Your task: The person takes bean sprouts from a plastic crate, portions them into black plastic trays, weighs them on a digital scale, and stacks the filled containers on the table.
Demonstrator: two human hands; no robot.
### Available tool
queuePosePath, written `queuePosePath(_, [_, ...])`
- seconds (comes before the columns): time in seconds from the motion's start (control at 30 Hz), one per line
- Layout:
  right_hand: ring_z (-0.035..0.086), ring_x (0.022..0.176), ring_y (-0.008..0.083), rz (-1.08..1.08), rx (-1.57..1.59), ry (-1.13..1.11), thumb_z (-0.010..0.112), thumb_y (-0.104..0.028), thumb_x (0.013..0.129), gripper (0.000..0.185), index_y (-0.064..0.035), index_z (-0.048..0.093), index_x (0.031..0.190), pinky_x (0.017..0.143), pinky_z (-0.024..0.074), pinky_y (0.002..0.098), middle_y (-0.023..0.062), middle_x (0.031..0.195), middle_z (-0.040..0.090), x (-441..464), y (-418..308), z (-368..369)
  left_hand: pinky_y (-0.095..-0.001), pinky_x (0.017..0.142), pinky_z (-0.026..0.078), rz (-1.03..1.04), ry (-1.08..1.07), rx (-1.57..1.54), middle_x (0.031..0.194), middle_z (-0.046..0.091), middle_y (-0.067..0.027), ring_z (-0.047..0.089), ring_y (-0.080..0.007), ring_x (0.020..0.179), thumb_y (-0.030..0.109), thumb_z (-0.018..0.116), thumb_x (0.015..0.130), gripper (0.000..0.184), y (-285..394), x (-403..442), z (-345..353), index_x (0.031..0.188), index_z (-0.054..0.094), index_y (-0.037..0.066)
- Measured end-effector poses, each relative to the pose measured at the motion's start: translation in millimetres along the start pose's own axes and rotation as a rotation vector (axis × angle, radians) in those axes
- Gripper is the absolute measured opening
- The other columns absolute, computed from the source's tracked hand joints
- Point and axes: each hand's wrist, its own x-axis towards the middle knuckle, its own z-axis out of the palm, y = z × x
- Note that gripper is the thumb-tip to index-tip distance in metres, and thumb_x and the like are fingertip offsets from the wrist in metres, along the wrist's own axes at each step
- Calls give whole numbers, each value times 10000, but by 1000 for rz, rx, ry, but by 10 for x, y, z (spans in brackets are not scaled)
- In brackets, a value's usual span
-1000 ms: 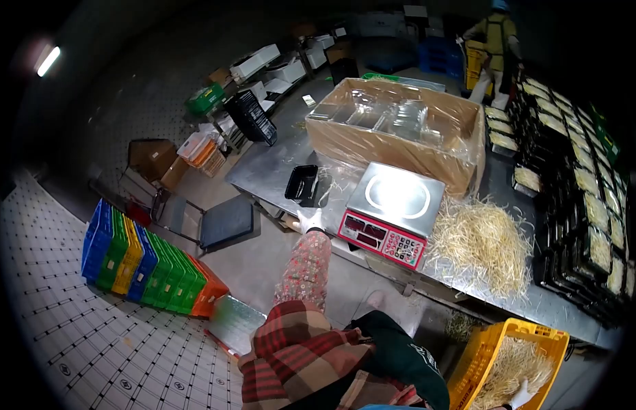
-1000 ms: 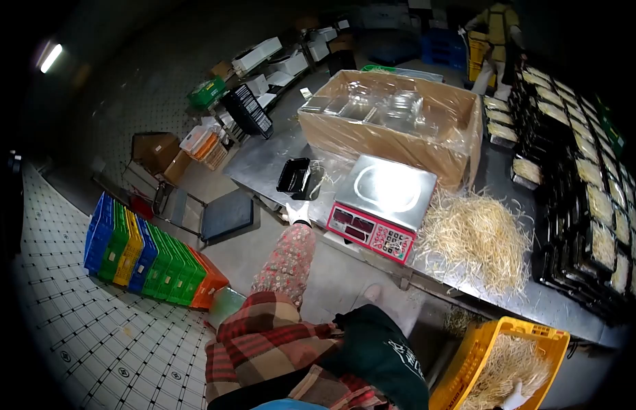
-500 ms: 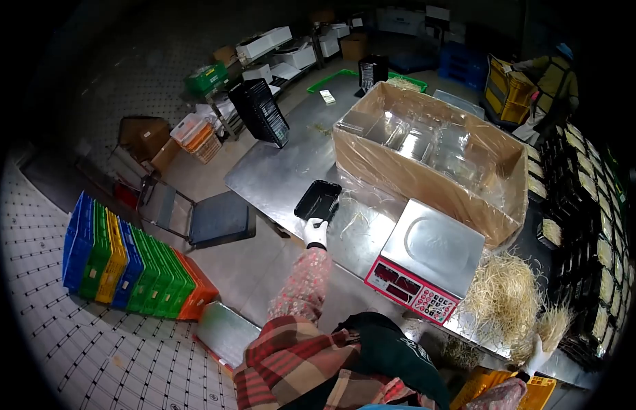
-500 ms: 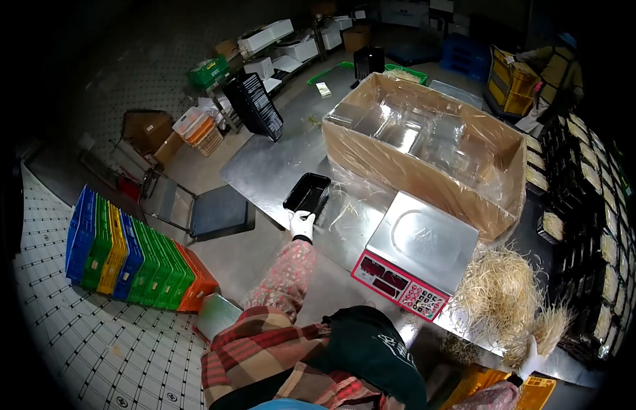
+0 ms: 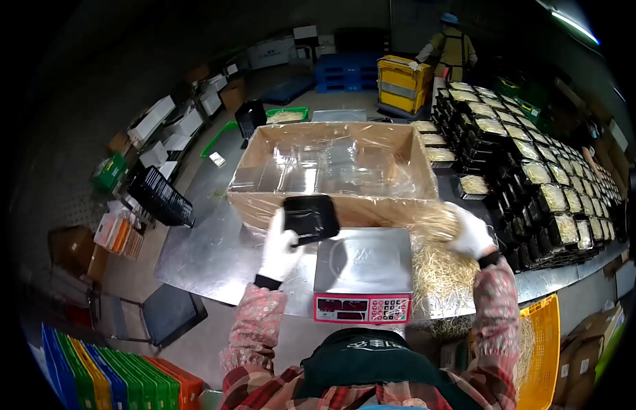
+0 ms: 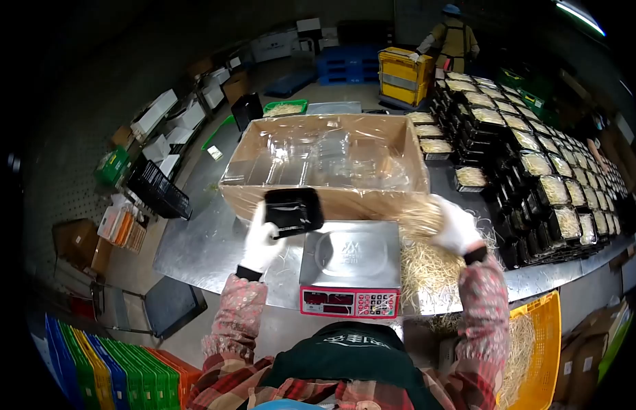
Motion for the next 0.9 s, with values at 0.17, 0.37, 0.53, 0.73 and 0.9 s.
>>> queuePosePath(0.17, [688, 868, 342, -252, -537, -290, 788, -235, 612, 497, -21, 594, 1016, 729, 556, 441, 182, 861, 690, 679, -562, 364, -474, 813, 486, 296, -326, 121, 1495, 307, -295, 476, -473, 1180, 137, 719, 659, 224, 1005, 389, 754, 805, 572, 52])
queuePosePath(0.37, [659, 934, 345, -500, -189, -236, 762, -260, 635, 528, -54, 608, 1095, 777, 529, 454, 178, 941, 678, 599, -814, 696, -375, 656, 485, -118, -133, -609, 1003, 581, -146, 606, -296, 752, 96, 823, 648, 324, 1220, -164, 1132, 736, 512, 82])
queuePosePath(0.53, [651, 925, 356, -566, -140, -384, 765, -210, 588, 532, -27, 619, 1067, 796, 516, 440, 201, 972, 663, 512, -636, 1548, -390, 872, 477, -320, -525, -514, 1031, 564, -88, 565, -209, 1012, 144, 790, 783, 399, 897, -757, 1251, 1039, 492, 71])
queuePosePath(0.73, [572, 1032, 377, -457, -40, -296, 710, -276, 685, 551, 2, 581, 1143, 870, 464, 469, 219, 1078, 605, 417, -456, 2106, -477, 1100, 315, -78, -242, -55, 1318, 523, -191, 461, -374, 1246, 185, 649, 847, 578, 987, -402, 1333, 1368, 464, 14])
queuePosePath(0.9, [525, 1125, 406, -416, 136, -320, 754, -396, 671, 750, 11, 515, 1254, 945, 434, 492, 241, 1201, 560, 392, -379, 2001, -449, 1137, 280, -4, -438, 150, 1426, 460, -207, 417, -352, 1334, 260, 548, 910, 609, 1009, -337, 1436, 1438, 398, -3])
